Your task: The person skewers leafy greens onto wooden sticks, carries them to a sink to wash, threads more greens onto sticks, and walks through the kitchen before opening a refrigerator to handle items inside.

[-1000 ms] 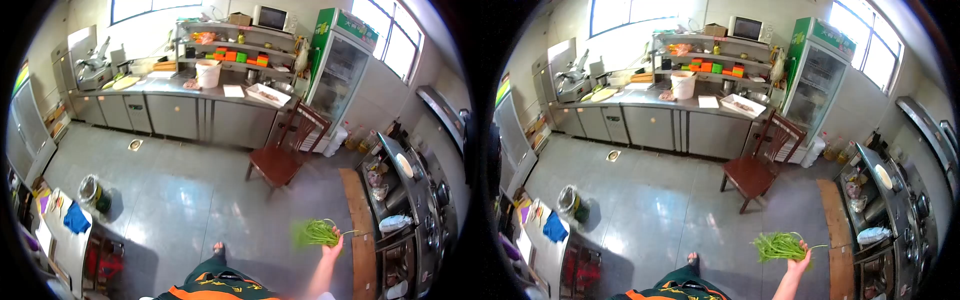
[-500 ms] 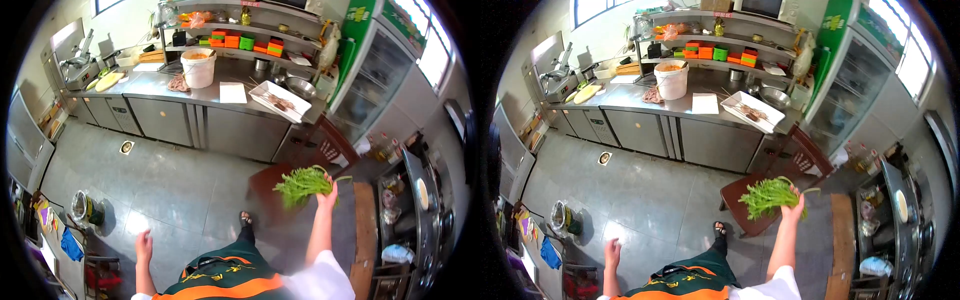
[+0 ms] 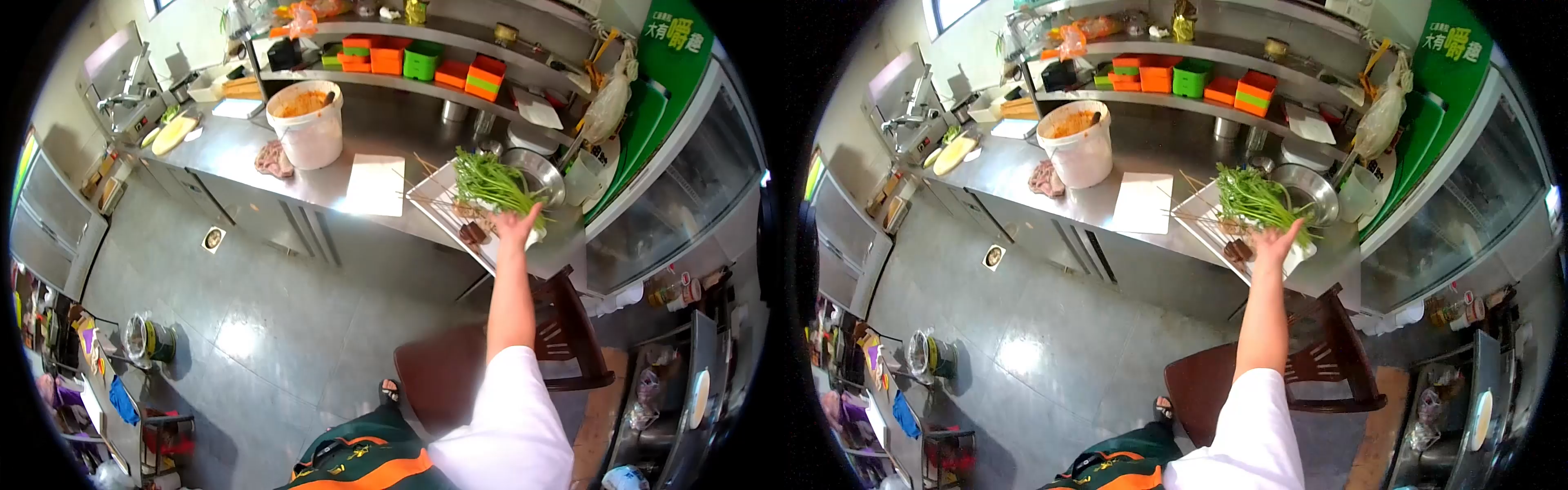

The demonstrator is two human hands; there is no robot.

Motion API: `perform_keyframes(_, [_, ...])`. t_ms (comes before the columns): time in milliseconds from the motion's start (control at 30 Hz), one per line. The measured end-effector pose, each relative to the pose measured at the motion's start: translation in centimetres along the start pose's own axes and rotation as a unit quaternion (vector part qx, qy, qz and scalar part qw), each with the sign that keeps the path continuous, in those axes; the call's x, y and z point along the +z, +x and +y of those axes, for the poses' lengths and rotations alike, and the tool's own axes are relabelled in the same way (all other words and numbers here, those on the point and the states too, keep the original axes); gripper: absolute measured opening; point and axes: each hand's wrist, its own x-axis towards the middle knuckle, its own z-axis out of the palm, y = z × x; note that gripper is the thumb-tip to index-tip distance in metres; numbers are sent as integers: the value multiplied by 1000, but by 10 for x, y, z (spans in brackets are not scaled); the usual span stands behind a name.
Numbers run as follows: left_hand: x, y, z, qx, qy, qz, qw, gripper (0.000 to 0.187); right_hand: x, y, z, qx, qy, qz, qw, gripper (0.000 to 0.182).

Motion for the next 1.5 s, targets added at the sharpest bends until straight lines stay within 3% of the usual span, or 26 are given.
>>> perform_keyframes(33, [2, -2, -1, -5, -3, -5, 1000, 29, -20, -6, 14, 24, -56, 44, 997, 103])
perform_keyframes(100, [5, -6, -11, -18, -6, -10, 1000, 30, -67, -39, 39, 33, -137, 26, 990, 85])
perform_keyframes(133, [5, -7, -21, -22, -9, -11, 1000, 31, -95, -54, 53, 46, -139, 98, 984, 64])
perform_keyframes(200, [4, -9, -43, -26, -16, -14, 999, 31, -169, -96, 76, 108, -103, 46, 988, 33])
perform_keyframes(333, [11, -11, -114, 21, -66, 0, 998, 33, -293, -171, 102, 269, -233, 233, 905, 25])
perform_keyframes(400, [20, -14, -142, 94, -116, 32, 988, 34, -326, -210, 97, 286, -303, 226, 881, 30])
perform_keyframes(433, [25, -22, -148, 41, -139, 56, 988, 26, -337, -230, 83, 279, -362, 208, 865, 33])
perform_keyframes(467, [13, -57, -91, -11, -164, 82, 983, 19, -364, -236, 81, 292, -419, 207, 835, 36])
perform_keyframes(500, [26, -67, -109, 46, -131, 156, 978, 18, -417, -221, 93, 275, -472, 260, 796, 37])
perform_keyframes(533, [40, -79, -128, 97, -89, 232, 964, 16, -382, -225, 79, 348, -534, 182, 749, 36])
perform_keyframes(567, [38, -111, -121, 19, -105, 241, 965, 16, -354, -241, 76, 317, -523, 109, 783, 29])
perform_keyframes(600, [31, -137, -112, -52, -124, 238, 962, 15, -330, -238, 97, 342, -560, 143, 741, 24])
perform_keyframes(633, [36, -157, -123, -95, -163, 275, 943, 15, -397, -170, 121, 453, -511, 12, 731, 26])
perform_keyframes(667, [44, -180, -141, -144, -206, 290, 924, 13, -367, -184, 129, 473, -496, -59, 726, 26])
perform_keyframes(700, [55, -202, -159, -184, -237, 295, 907, 11, -379, -168, 146, 549, -408, -119, 720, 27])
perform_keyframes(733, [71, -222, -187, -209, -259, 307, 892, 11, -361, -189, 167, 562, -425, -140, 695, 27])
perform_keyframes(833, [123, -290, -263, -298, -354, 349, 814, 11, -288, -290, 211, 356, -699, -122, 609, 36])
perform_keyframes(867, [144, -318, -282, -367, -358, 342, 787, 13, -264, -331, 206, 368, -672, -155, 624, 19])
perform_keyframes(900, [164, -347, -300, -432, -364, 332, 755, 15, -264, -353, 212, 370, -681, -173, 608, 19])
perform_keyframes(967, [209, -397, -335, -507, -380, 297, 714, 14, -261, -397, 246, 309, -738, -291, 526, 17])
perform_keyframes(1000, [233, -419, -346, -532, -393, 271, 699, 14, -259, -420, 268, 295, -795, -203, 489, 19])
perform_keyframes(1133, [278, -466, -401, -577, -438, 192, 662, 13, -274, -515, 290, 196, -890, -239, 336, 14])
perform_keyframes(1267, [263, -470, -474, -568, -476, 193, 644, 13, -265, -591, 335, 3, -940, -324, 109, 12])
perform_keyframes(1367, [220, -463, -543, -545, -489, 239, 638, 13, -258, -681, 398, -137, -893, -425, -63, 14])
perform_keyframes(1433, [184, -460, -591, -529, -491, 282, 632, 13, -279, -769, 460, -216, -805, -529, -159, 17])
perform_keyframes(1500, [150, -468, -639, -521, -490, 325, 619, 14, -327, -898, 523, -265, -682, -654, -191, 20])
